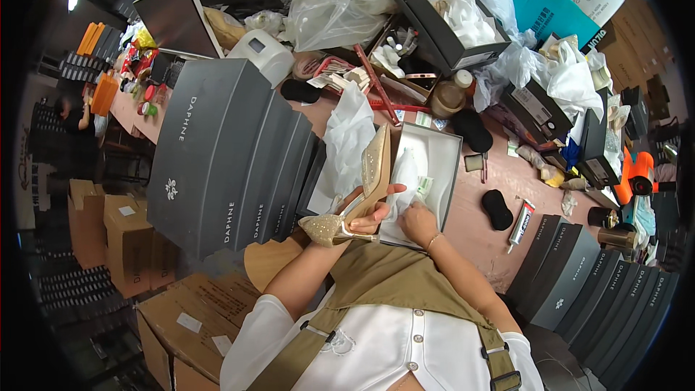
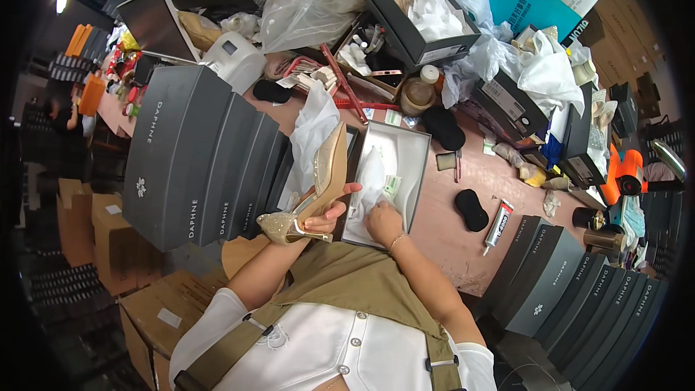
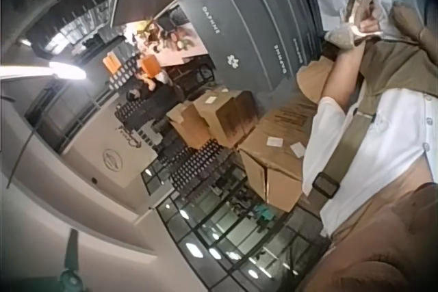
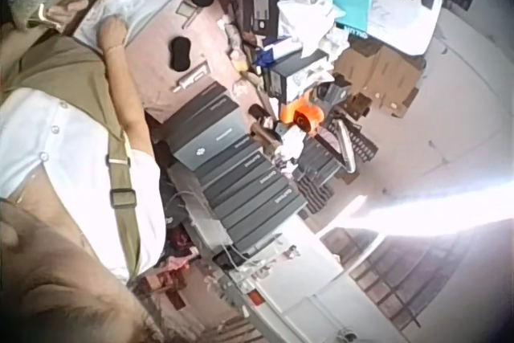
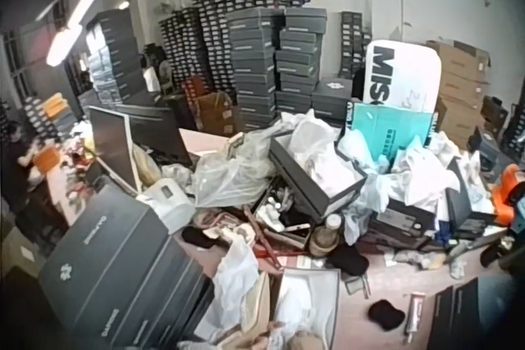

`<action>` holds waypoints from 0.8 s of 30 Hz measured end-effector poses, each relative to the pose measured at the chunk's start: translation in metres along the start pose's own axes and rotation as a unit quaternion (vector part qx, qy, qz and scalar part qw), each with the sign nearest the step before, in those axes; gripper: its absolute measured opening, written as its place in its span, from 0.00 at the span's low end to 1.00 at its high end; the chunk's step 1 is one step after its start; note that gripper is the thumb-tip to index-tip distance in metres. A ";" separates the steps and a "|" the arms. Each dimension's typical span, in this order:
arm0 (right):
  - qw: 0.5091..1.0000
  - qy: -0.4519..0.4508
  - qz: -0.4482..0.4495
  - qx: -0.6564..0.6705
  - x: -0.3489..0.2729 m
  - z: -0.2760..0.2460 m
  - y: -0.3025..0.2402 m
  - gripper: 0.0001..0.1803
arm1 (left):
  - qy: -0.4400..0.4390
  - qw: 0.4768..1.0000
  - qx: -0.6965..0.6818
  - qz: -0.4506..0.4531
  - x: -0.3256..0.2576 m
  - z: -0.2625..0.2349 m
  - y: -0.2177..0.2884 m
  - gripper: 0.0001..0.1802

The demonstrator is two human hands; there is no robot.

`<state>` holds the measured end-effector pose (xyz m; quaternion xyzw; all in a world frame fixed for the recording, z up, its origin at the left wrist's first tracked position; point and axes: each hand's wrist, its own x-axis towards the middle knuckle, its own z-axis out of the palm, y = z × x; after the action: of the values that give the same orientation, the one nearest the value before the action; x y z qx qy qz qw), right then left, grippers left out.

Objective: Inspecting and cleaning high-heeled shoes before packing them into a box with tissue paper.

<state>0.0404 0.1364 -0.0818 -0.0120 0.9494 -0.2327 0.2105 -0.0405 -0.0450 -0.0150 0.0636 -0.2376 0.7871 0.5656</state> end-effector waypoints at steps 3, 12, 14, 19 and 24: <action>0.981 0.002 0.014 0.196 0.007 0.020 0.040 0.19 | -0.026 0.999 -0.013 -0.017 0.005 -0.006 0.002 0.36; 0.563 -0.115 0.091 0.813 -0.039 -0.056 0.022 0.20 | -0.025 1.000 0.006 0.009 0.002 0.014 0.000 0.34; 0.565 -0.120 0.087 0.812 -0.044 -0.058 0.023 0.19 | -0.008 1.000 0.020 0.005 0.005 0.020 -0.002 0.34; 0.664 -0.116 0.115 0.730 -0.048 -0.065 0.014 0.18 | 0.043 0.998 0.054 0.005 0.007 0.028 -0.009 0.33; 0.973 0.152 -0.009 0.173 -0.047 -0.069 -0.001 0.24 | 0.051 0.997 0.053 0.008 0.018 0.029 -0.016 0.32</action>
<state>0.0549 0.1711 -0.0072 0.0519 0.9154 -0.3945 0.0600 -0.0367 -0.0381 0.0220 0.0518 -0.1671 0.8052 0.5667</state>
